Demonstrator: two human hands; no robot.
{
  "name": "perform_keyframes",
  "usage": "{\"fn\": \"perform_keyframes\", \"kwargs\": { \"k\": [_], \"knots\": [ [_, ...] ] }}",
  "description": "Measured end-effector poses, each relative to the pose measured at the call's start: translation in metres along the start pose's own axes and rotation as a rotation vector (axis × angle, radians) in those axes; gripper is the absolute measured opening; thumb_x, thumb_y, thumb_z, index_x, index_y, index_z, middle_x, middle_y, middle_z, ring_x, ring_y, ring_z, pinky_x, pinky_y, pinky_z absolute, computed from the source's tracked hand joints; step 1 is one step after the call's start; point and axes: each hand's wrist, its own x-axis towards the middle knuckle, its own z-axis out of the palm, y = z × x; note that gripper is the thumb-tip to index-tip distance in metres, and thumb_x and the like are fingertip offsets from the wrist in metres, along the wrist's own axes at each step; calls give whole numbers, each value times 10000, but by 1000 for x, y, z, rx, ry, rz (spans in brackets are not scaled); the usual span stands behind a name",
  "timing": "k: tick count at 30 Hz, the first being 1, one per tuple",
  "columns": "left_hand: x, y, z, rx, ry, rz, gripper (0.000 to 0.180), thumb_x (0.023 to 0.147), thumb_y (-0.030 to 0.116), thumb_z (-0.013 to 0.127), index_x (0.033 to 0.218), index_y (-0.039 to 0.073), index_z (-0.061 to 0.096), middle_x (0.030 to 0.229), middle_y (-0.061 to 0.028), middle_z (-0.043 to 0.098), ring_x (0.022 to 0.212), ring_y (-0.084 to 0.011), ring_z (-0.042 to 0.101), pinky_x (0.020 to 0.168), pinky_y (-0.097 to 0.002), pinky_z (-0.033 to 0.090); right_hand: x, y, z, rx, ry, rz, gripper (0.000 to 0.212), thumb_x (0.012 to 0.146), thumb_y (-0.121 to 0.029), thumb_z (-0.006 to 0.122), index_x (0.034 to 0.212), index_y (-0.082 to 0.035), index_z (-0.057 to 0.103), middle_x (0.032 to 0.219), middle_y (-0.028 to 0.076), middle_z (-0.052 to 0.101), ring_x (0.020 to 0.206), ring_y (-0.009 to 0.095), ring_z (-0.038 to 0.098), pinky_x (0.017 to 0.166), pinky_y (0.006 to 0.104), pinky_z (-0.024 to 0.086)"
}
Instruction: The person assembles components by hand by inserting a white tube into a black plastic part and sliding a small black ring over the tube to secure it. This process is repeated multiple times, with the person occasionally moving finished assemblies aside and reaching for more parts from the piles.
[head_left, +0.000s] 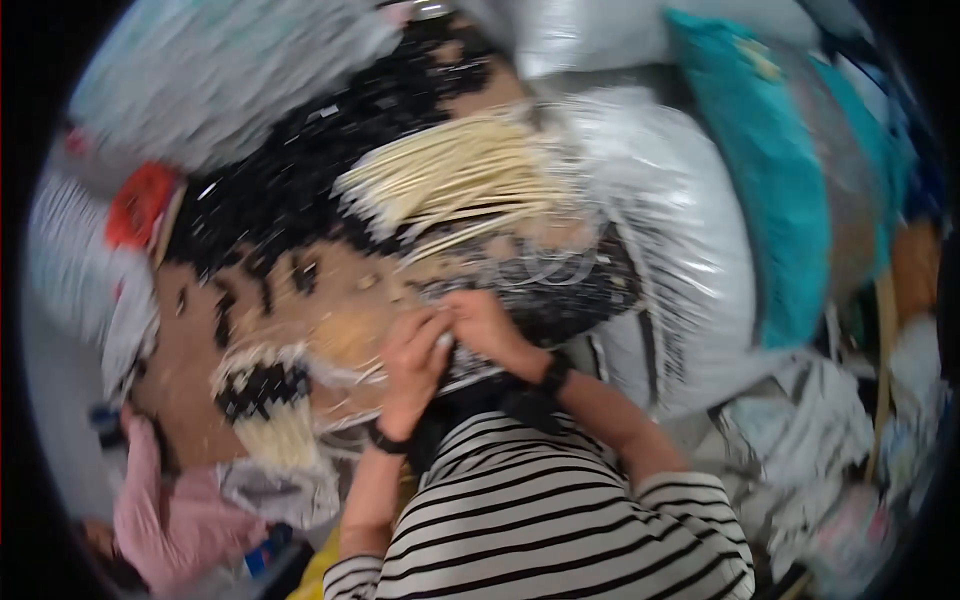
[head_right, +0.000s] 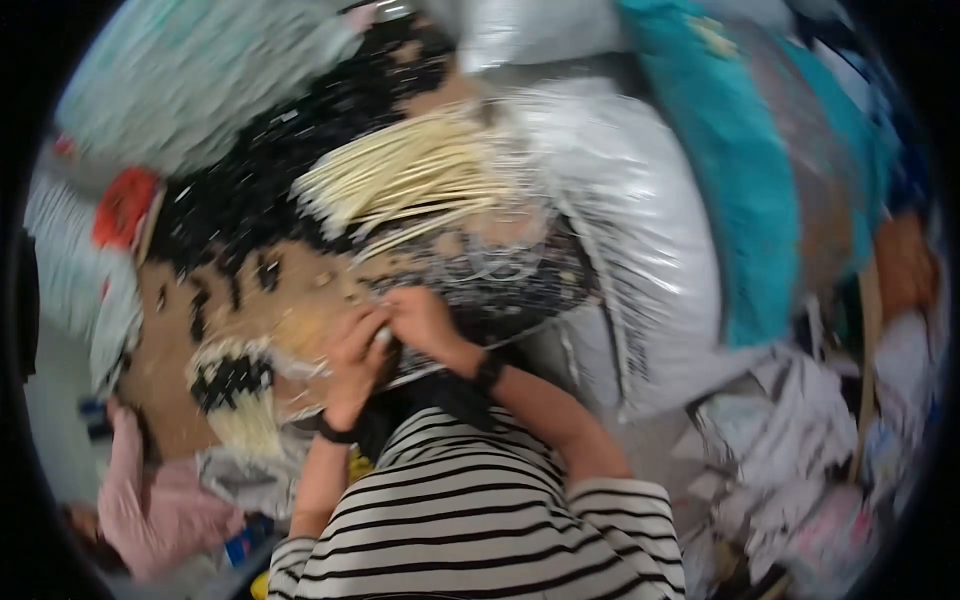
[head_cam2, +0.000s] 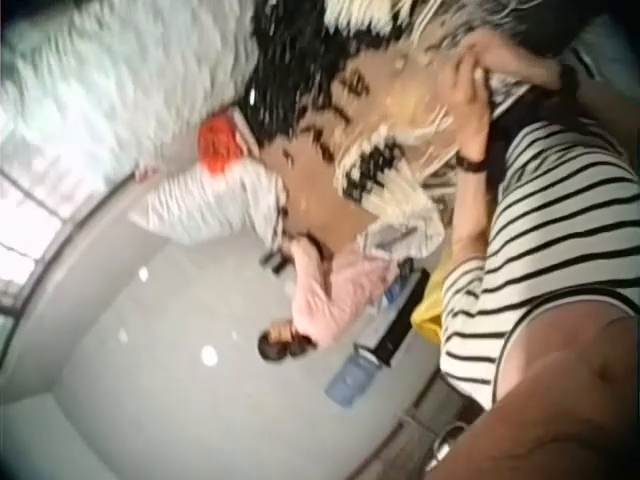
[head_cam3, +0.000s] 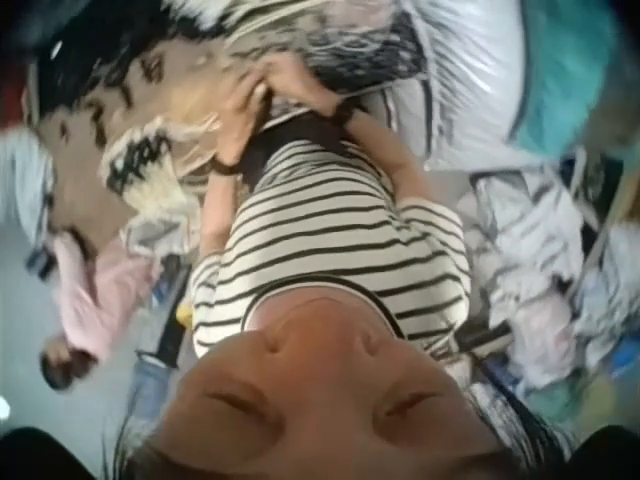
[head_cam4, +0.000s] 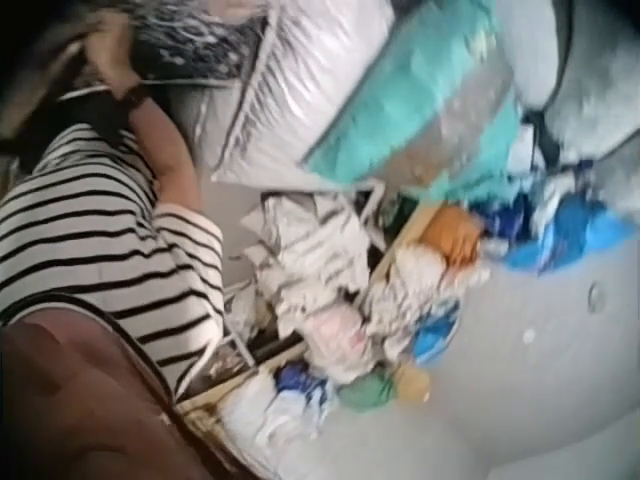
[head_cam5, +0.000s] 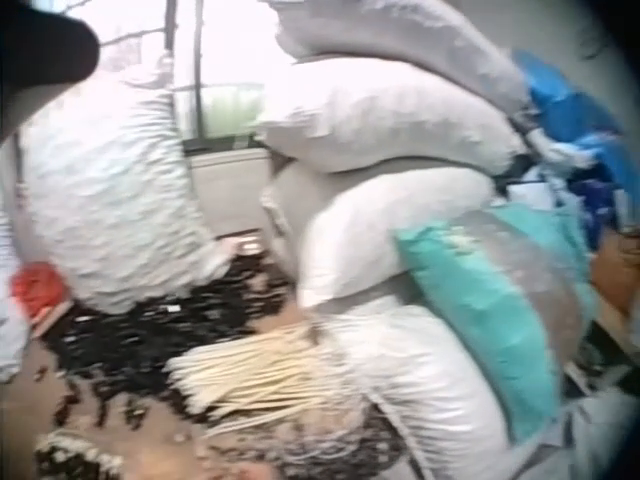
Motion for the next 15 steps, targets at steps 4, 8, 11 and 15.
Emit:
{"fn": "perform_keyframes", "kwargs": {
  "k": [4, 8, 11, 15],
  "knots": [
    [-14, -10, 3, -226, 171, -221, 250, 721, -42, 588, 943, 32, 673, 891, -92, 640, 816, -236, 617, 718, -310, 487, -12, -29, 2, -133, 63, -180, 98, 800, -153, 603, 837, -67, 633, 683, 158, 604, 623, 349, 611, 509, 399, 454],
    [-19, -10, -2, -545, 205, -655, 239, 753, -85, 577, 949, 15, 669, 846, -18, 629, 778, -89, 571, 685, -225, 462, -17, -34, 7, -594, 155, -421, 42, 825, -133, 587, 842, -95, 595, 640, 98, 574, 524, 294, 578, 445, 379, 421],
    [-16, -12, -3, -671, 265, -777, 213, 749, -97, 605, 923, 3, 676, 796, 17, 625, 670, -31, 535, 617, -166, 437, -18, -37, 9, -727, 143, -553, 13, 823, -99, 571, 831, -108, 569, 633, 55, 552, 475, 260, 549, 416, 350, 412],
    [-22, -24, -2, -608, 218, -791, 178, 729, -89, 620, 870, 3, 678, 779, 11, 624, 624, -36, 525, 580, -189, 445, -19, -38, 11, -787, 70, -592, 23, 818, -109, 581, 840, -109, 574, 643, 51, 566, 478, 254, 556, 420, 349, 420]
  ]
}}
